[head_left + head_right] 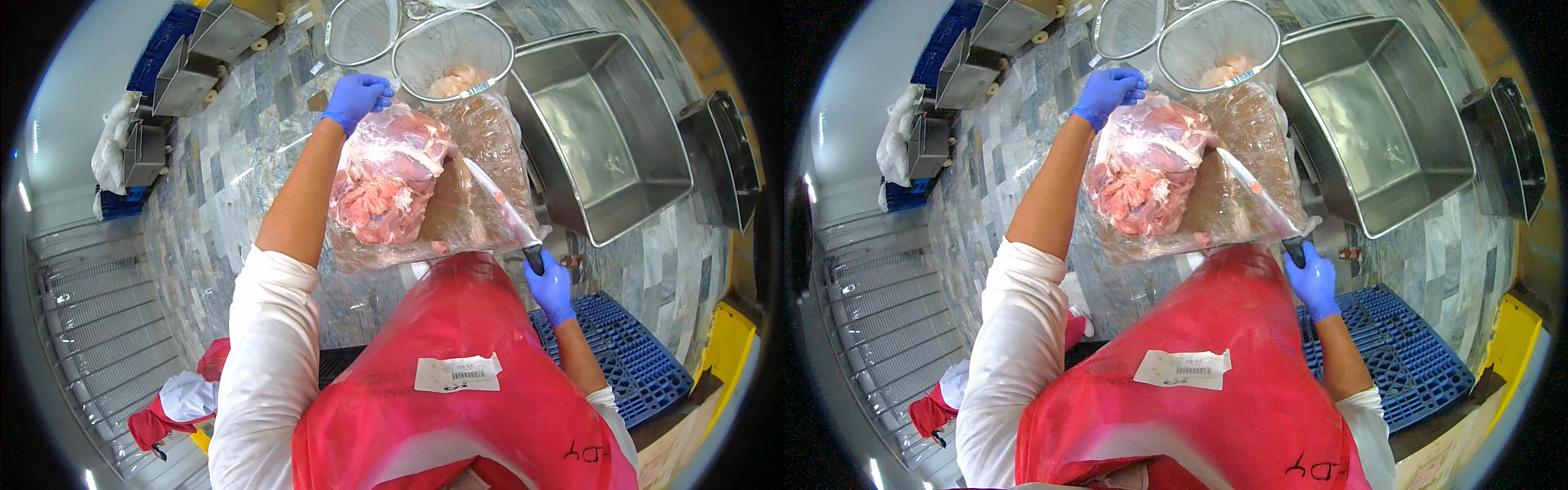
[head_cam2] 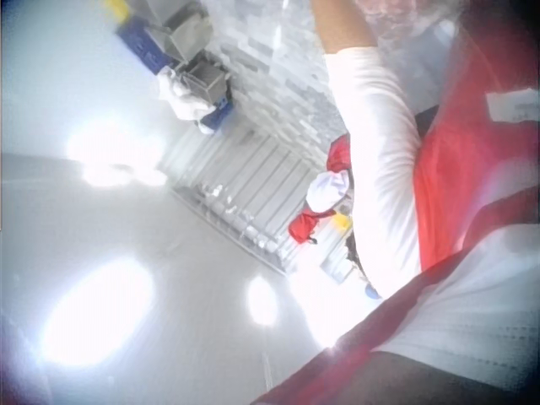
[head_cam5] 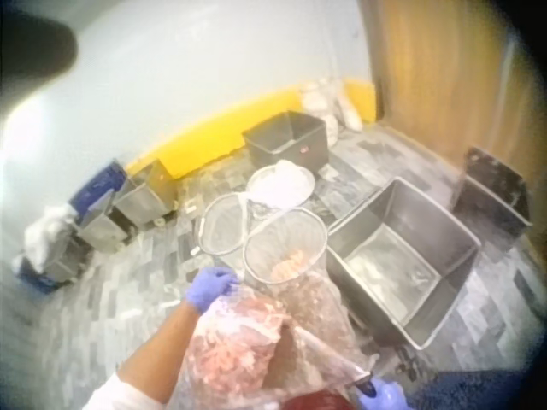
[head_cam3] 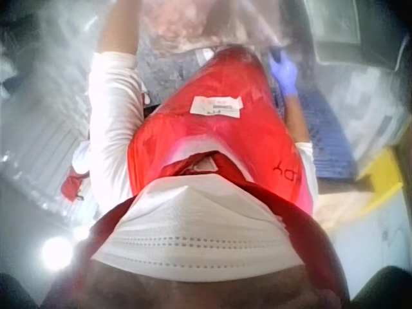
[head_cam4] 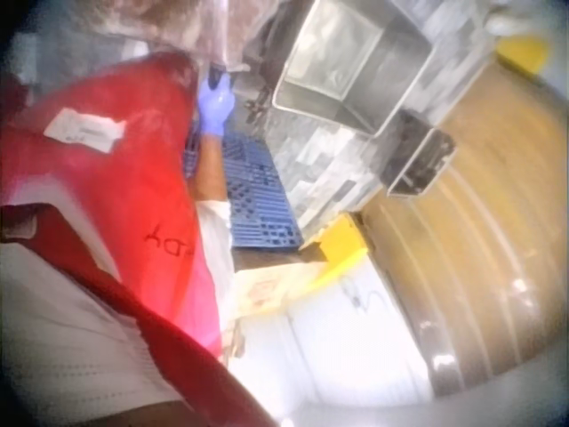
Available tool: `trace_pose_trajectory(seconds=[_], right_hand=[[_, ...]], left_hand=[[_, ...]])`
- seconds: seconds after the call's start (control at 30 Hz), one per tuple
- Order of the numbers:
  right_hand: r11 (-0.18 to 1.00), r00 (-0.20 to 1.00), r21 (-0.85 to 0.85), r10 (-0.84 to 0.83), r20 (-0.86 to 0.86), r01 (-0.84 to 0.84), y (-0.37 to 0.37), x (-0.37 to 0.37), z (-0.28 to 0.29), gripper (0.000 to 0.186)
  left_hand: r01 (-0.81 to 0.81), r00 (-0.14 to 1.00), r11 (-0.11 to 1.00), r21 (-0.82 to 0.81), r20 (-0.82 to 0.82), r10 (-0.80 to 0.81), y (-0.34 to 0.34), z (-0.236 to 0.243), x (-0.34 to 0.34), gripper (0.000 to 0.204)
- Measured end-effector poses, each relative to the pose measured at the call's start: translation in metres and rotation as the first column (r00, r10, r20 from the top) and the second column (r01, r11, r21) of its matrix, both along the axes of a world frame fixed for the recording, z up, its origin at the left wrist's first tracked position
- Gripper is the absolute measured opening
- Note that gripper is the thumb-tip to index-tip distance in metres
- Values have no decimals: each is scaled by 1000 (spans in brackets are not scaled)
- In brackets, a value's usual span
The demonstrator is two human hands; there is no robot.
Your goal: The person uses a knife to trim fat and separate portions of a large raw meat cut on a plastic-covered work surface. They repeatedly reposition the meat and remove trimmed pieces, placing them into a nearby metal container.
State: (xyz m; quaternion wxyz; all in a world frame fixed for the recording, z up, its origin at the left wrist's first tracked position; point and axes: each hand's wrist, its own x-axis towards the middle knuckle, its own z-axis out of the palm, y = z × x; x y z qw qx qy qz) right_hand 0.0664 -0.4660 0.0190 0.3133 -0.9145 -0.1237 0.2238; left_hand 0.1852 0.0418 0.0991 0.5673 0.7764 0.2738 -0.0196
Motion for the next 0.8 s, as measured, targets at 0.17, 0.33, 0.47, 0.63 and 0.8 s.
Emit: trace_pose_trajectory(seconds=[0.17,0.33,0.47,0.63,0.8], right_hand=[[997,997,-3,75,27,-75,14,7,11,29],[996,989,38,70,128,-75,9,10,13,28],[1000,998,2,-27,49,27,-14,2,5,30],[995,993,10,-101,-60,101,-28,5,-4,35],[998,995,26,65,-78,-63,-26,19,-18,34]], left_hand=[[-57,993,922,382,118,12,-14,14,52,29],[292,903,754,588,91,-421,24,-31,95,69],[143,920,865,481,258,-295,23,-41,89,62],[129,991,912,389,-8,-137,13,-17,6,37],[165,980,750,641,-194,-49,9,-22,-133,31]])
